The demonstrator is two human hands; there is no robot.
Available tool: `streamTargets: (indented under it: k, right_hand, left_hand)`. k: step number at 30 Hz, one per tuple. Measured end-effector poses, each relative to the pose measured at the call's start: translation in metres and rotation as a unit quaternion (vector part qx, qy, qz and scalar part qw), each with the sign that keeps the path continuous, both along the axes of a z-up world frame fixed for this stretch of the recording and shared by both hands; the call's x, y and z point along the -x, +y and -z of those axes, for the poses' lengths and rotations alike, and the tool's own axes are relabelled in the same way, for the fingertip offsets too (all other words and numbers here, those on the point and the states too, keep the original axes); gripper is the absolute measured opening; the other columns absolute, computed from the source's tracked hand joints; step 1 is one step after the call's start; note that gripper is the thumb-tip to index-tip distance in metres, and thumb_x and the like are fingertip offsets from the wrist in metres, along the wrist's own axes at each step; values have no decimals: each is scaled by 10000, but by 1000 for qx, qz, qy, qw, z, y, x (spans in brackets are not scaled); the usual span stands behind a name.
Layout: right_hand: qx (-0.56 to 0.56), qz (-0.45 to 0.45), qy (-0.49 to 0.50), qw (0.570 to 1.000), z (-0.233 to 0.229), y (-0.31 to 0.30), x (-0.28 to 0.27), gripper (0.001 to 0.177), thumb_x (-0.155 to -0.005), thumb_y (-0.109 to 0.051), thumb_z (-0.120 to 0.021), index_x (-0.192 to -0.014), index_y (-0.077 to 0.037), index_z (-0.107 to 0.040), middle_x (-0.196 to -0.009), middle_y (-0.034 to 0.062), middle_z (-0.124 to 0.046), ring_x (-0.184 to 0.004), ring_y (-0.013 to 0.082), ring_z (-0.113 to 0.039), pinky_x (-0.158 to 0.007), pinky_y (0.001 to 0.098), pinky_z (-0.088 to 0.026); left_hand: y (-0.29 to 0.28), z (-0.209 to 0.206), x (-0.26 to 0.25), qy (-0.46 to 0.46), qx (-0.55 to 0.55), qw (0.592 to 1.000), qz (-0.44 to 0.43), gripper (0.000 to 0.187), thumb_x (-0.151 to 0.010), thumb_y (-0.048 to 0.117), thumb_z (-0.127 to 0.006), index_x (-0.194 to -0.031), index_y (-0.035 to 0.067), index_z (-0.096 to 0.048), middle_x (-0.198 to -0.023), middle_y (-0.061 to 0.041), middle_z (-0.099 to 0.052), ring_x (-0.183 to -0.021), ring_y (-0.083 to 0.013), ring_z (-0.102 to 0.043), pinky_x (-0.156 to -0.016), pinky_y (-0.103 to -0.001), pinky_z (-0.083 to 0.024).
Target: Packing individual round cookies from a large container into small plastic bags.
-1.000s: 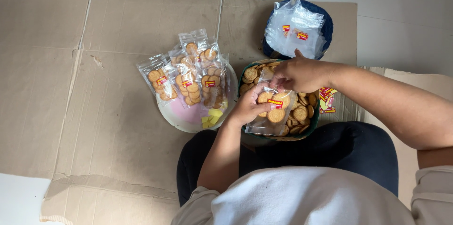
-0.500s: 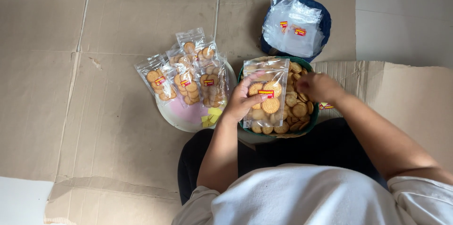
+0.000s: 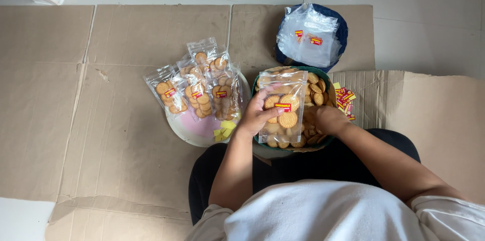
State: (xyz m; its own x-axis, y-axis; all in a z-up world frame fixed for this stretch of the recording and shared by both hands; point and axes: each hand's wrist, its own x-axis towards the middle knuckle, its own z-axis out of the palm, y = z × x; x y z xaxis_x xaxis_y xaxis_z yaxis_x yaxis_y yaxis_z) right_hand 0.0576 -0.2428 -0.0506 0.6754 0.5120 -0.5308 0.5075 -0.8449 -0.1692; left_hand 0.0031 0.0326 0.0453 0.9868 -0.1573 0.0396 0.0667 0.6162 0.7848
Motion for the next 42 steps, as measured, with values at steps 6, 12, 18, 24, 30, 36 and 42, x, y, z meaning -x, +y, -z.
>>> streamTargets:
  k: [6, 12, 18, 24, 30, 36, 42]
  right_hand:
    - [-508, 412, 220, 724, -33, -29, -32, 456, -923, -38, -692, -1337, 15, -506, -948, 83, -701, -786, 200, -742, -605, 244, -616]
    - [-579, 404, 233, 668, -85, -25, -27, 271, -930, -31, -713, -1168, 33, -600, -918, 123, -721, -761, 183, -759, -598, 217, -619]
    - [-584, 414, 210, 666, -139, -6, -20, 255, -936, -12, -697, -1176, 54, -639, -900, 107, -704, -763, 169, -746, -636, 232, -637]
    - [-627, 332, 69, 701, -173, 6, -39, 371, -898, 18, -775, -1222, 45, -596, -921, 123, -683, -852, 193, -726, -777, 283, -613]
    - [-467, 179, -70, 863, -217, 31, -36, 241, -813, -140, -897, -1008, -113, -759, -855, 45, -744, -951, 237, -700, -941, 391, -489]
    - [-326, 42, -43, 943, -252, 53, -37, 153, -805, -157, -833, -933, -86, -788, -800, 136, -761, -1028, 445, -699, -1133, 796, -216]
    - [-182, 58, 55, 980, -253, 72, -49, 123, -825, -207, -768, -926, -136, -775, -835, 85, -812, -986, 388, -747, -1091, 590, -449]
  left_hand:
    - [4, -6, -1, 2, -11, 1000, -12, 771, -765, 17, -843, -1461, 42, -513, -1243, -160, -694, -1118, -211, -677, -948, -337, -578]
    - [1, -4, 3, 9, -1, 1000, 12, 762, -771, 18, -833, -1461, 46, -513, -1211, -161, -702, -1088, -215, -687, -918, -332, -588]
    - [0, -7, 3, 2, -13, 998, 53, 768, -756, 0, -835, -1458, 50, -527, -1157, -148, -721, -1051, -198, -698, -896, -321, -595]
    - [-7, -13, 0, -11, -20, 995, 94, 776, -755, -19, -826, -1467, 53, -524, -1117, -104, -708, -996, -160, -691, -840, -280, -606]
    - [-5, -20, 3, -15, -34, 993, 109, 784, -760, -31, -816, -1478, 56, -516, -1059, -85, -694, -944, -137, -677, -794, -258, -609]
    - [-19, 34, 5, -19, -42, 994, 104, 641, -777, -45, -808, -1366, 63, -579, -1144, -97, -684, -1005, -156, -669, -848, -278, -597]
    - [-28, 24, 9, -23, -29, 994, 99, 701, -783, -33, -824, -1423, 72, -558, -1231, -109, -691, -1068, -163, -659, -872, -319, -598]
